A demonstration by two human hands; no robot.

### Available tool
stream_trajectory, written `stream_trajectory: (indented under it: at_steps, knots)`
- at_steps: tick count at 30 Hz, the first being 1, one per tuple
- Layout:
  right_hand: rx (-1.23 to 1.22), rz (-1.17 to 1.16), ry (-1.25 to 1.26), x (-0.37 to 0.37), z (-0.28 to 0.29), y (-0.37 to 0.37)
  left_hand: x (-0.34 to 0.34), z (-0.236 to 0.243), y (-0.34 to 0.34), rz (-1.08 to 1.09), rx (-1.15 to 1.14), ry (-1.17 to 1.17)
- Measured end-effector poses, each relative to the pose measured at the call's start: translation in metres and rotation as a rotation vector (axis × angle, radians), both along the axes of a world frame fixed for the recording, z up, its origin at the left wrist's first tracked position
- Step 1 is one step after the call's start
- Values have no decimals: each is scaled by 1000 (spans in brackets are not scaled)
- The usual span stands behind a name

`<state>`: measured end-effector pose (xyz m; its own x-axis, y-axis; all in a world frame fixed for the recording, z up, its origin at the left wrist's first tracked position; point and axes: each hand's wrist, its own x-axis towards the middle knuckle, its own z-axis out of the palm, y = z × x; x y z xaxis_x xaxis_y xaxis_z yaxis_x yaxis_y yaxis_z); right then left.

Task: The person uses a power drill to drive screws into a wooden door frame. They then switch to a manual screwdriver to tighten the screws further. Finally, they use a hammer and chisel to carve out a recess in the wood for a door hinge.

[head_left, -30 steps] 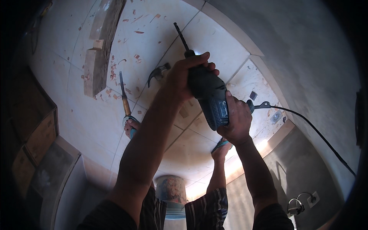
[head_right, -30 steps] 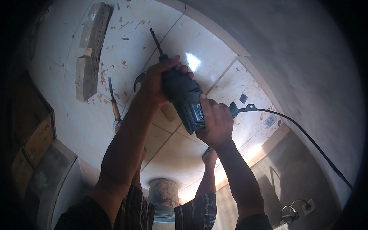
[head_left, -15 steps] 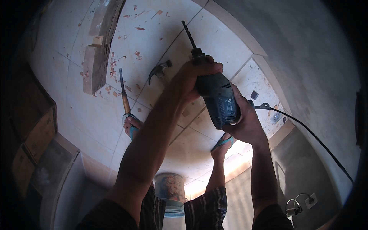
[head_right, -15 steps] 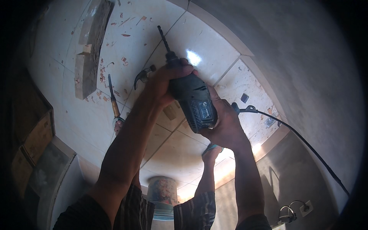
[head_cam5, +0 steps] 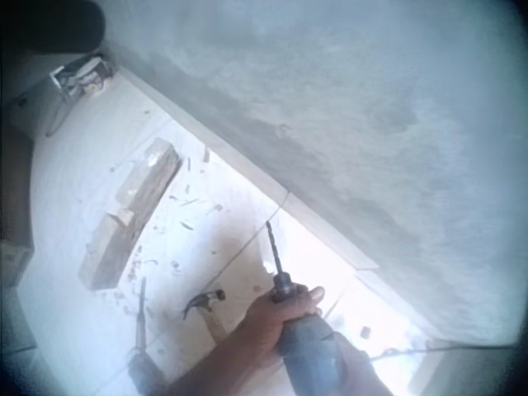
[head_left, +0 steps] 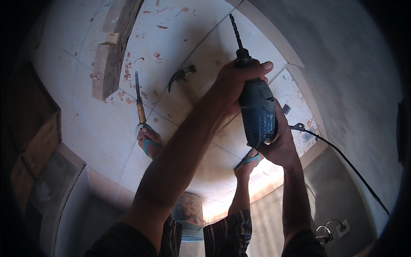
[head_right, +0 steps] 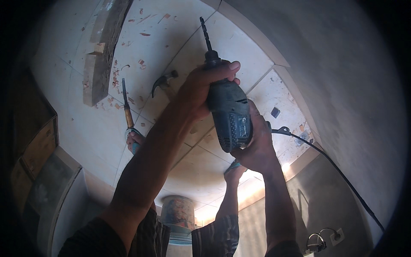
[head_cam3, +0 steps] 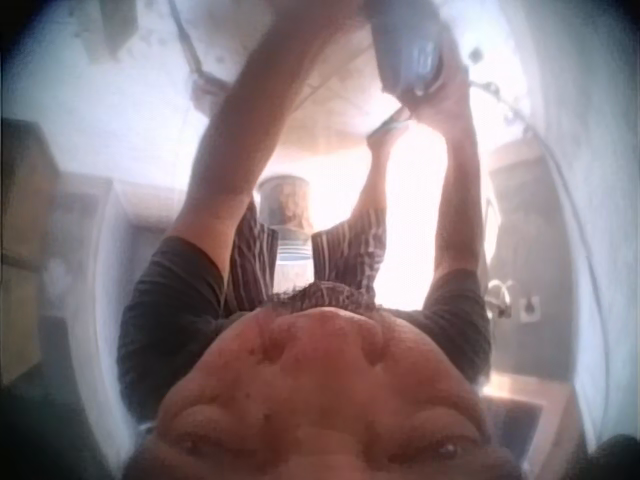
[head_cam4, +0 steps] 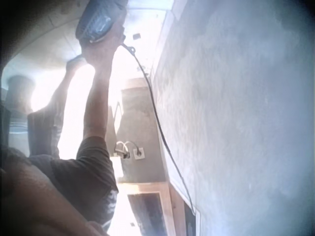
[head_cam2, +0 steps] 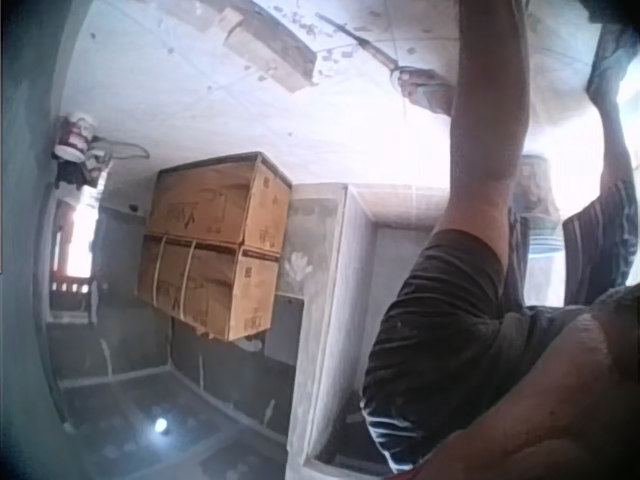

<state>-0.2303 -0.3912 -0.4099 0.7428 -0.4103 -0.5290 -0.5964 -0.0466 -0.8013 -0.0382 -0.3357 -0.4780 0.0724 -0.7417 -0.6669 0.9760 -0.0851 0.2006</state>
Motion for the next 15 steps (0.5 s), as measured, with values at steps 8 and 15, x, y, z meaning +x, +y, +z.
stream_trajectory:
  at_steps: [8,15]
  knots:
    - [-843,170,-71,7,-31,10,11,-6,-3,63,110,22]
    - [-989,227,-127,15,-42,5,21,-23,-3,100,94,74]
